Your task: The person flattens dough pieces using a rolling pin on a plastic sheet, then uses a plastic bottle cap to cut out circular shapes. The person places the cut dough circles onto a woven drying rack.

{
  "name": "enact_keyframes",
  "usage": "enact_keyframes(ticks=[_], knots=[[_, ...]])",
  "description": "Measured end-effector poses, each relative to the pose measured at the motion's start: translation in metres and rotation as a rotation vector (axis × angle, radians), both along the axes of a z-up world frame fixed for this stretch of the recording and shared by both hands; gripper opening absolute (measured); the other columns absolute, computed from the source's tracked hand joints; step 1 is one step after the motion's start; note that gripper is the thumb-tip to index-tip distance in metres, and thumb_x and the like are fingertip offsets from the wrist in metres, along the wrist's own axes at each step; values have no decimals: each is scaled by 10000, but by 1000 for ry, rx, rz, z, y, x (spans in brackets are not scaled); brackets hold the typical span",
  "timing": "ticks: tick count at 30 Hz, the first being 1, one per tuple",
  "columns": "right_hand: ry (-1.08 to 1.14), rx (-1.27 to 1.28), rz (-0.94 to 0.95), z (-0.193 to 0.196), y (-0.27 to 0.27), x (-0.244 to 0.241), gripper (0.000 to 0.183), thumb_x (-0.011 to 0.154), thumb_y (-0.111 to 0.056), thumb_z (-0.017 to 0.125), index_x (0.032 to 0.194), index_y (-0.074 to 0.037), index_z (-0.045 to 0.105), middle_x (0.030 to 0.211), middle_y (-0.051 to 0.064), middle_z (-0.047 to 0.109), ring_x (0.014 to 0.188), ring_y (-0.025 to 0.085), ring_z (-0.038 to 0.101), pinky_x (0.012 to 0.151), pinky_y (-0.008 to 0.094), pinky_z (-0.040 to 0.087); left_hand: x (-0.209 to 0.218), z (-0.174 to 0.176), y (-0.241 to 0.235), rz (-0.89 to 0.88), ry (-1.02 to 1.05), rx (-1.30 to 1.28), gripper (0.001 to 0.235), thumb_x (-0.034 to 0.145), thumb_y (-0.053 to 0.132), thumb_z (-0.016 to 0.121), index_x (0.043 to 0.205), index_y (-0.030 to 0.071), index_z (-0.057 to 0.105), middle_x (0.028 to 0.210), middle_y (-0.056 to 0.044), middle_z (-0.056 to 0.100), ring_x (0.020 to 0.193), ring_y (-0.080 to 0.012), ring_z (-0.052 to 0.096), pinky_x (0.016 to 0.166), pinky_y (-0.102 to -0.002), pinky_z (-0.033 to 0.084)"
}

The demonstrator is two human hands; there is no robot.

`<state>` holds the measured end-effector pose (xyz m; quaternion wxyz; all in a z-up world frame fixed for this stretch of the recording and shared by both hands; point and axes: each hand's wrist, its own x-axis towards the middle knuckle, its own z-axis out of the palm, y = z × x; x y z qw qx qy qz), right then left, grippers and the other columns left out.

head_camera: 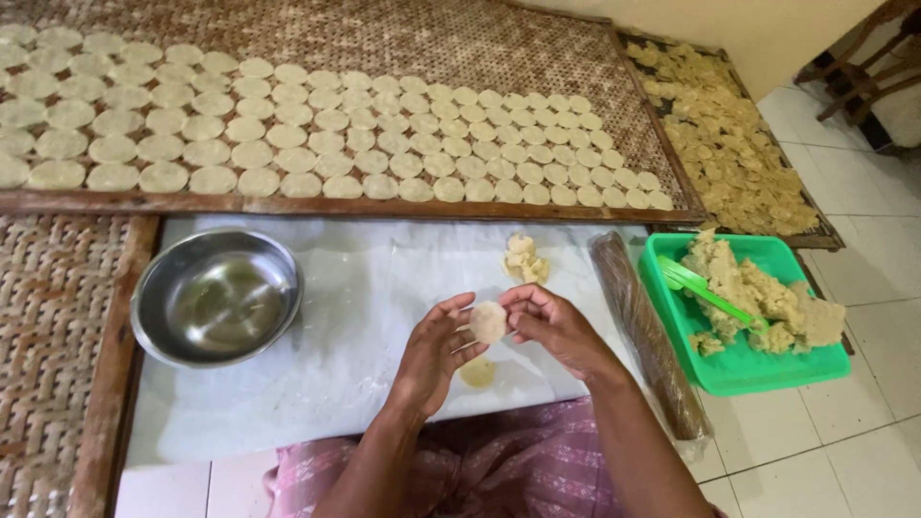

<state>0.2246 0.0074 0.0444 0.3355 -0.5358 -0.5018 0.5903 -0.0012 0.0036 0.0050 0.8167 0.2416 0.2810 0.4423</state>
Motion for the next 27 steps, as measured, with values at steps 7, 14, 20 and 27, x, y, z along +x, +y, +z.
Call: enact_keyframes(ticks=[7,14,20,27], knots=[[-39,18,-15,5,9,-7,324,920,-98,664,1240,-62,621,1032,19,685,916,105,643,801,277,550,3,-5,2,-12,6,-21,485,996,320,504,1413,73,536,1267,-115,591,1106,-234,621,992,-412,540],[41,29,45,-3,27,40,267,927,-73,739,1184,-51,668,990,34,664,895,116,624,810,273,555,8,12,0,-105,77,-33,527,963,261,566,1446,55,516,1388,-93,575,1242,-263,596,1062,-467,513],[-206,60,-146,46,76,133,236,903,-76,717,1137,-78,696,978,47,718,879,142,671,811,292,603,5,-8,6,-120,155,-75,543,946,231,568,1455,55,503,1493,-159,583,1390,-313,564,1103,-484,478],[-348,269,-425,9,198,297,201,936,-67,710,1133,-30,686,982,33,736,861,97,685,766,256,562,-22,-92,19,-73,124,-89,578,912,109,586,1472,66,447,1533,-183,514,1416,-364,520,1125,-587,447]])
